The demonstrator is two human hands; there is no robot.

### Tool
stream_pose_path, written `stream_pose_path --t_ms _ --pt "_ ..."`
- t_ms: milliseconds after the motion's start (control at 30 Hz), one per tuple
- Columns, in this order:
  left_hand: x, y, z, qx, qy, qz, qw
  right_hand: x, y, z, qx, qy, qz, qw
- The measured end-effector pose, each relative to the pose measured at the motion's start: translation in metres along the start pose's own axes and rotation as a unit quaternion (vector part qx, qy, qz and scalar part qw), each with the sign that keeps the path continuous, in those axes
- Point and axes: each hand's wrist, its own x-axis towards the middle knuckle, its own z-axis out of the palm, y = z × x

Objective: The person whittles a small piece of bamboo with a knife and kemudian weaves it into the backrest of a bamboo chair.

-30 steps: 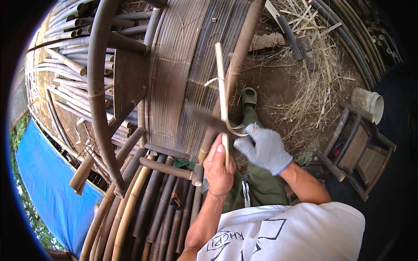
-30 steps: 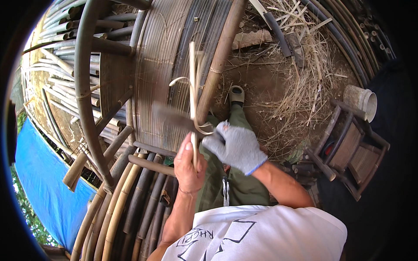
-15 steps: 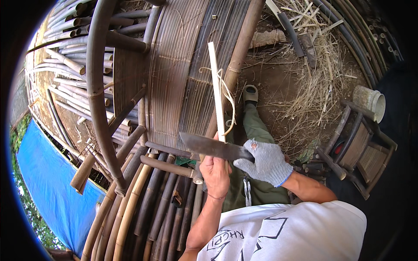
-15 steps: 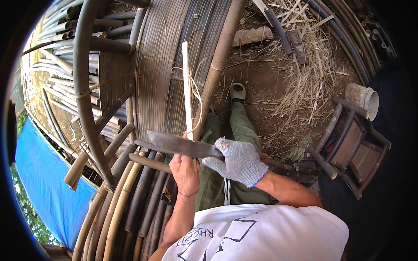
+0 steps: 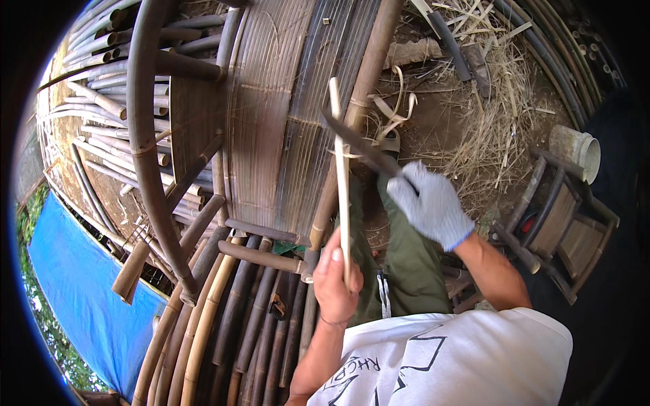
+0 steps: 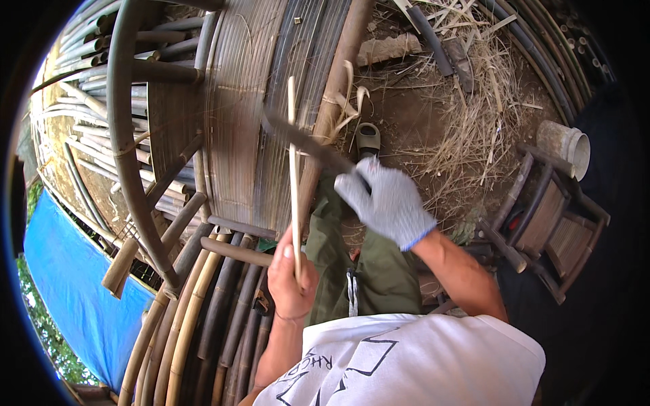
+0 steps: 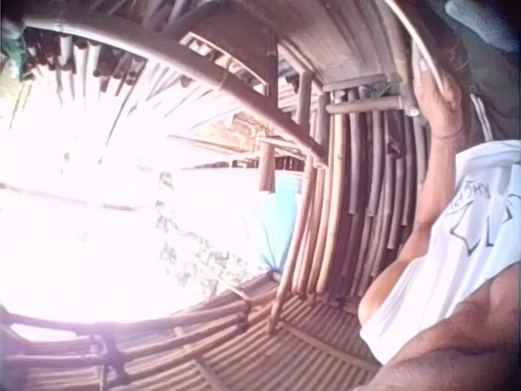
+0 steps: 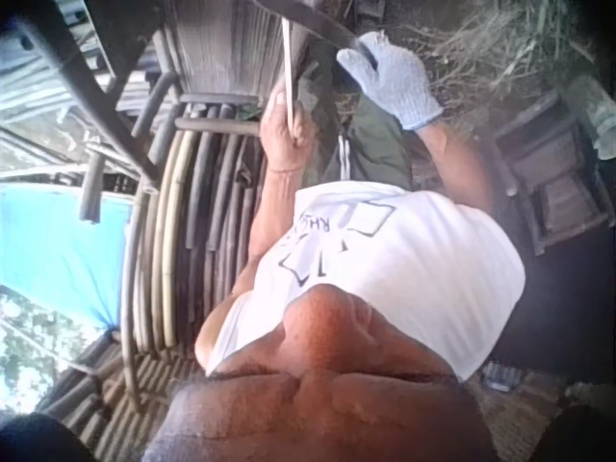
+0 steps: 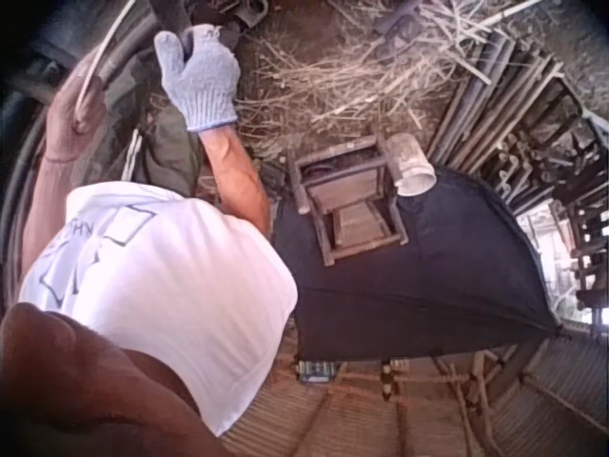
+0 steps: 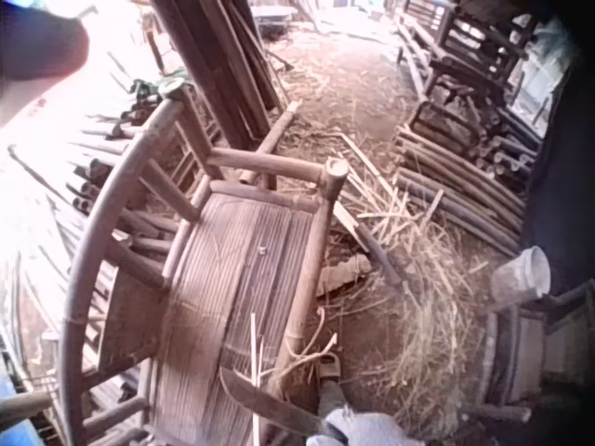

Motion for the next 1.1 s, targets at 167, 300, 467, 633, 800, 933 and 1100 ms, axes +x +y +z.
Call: stream_pose_path --t_ms 167,300,467,633,800,933,1100 --pt "0.023 0.018 0.003 -0.210 -0.047 -0.082 0.973 -0.047 -0.034 0.005 -0.023 -0.114 -0.118 0.986" --pt "0.021 0.016 0.006 -0.211 -0.059 -0.088 0.972 -0.047 -0.032 0.011 -0.026 -0.103 -0.132 0.986" --pt "0.008 0.013 0.011 -0.194 -0.016 -0.106 0.975 -0.029 -0.020 0.010 -0.047 -0.068 -0.098 0.992" --pt "-0.020 -0.002 0.000 -0.172 -0.091 -0.107 0.975 0.007 0.003 -0.004 -0.011 0.003 0.038 0.999" --pt "-0.005 -0.002 -0.006 -0.393 -0.132 -0.134 0.900 -0.001 0.004 -0.013 0.006 -0.012 -0.015 1.000" --pt "0.006 0.001 -0.007 -0.430 -0.102 -0.157 0.883 -0.047 -0.031 -0.010 -0.023 -0.135 -0.104 0.985" --pt "0.003 -0.003 -0.006 -0.400 -0.097 -0.155 0.898 -0.054 -0.031 0.004 -0.056 -0.139 -0.113 0.982"
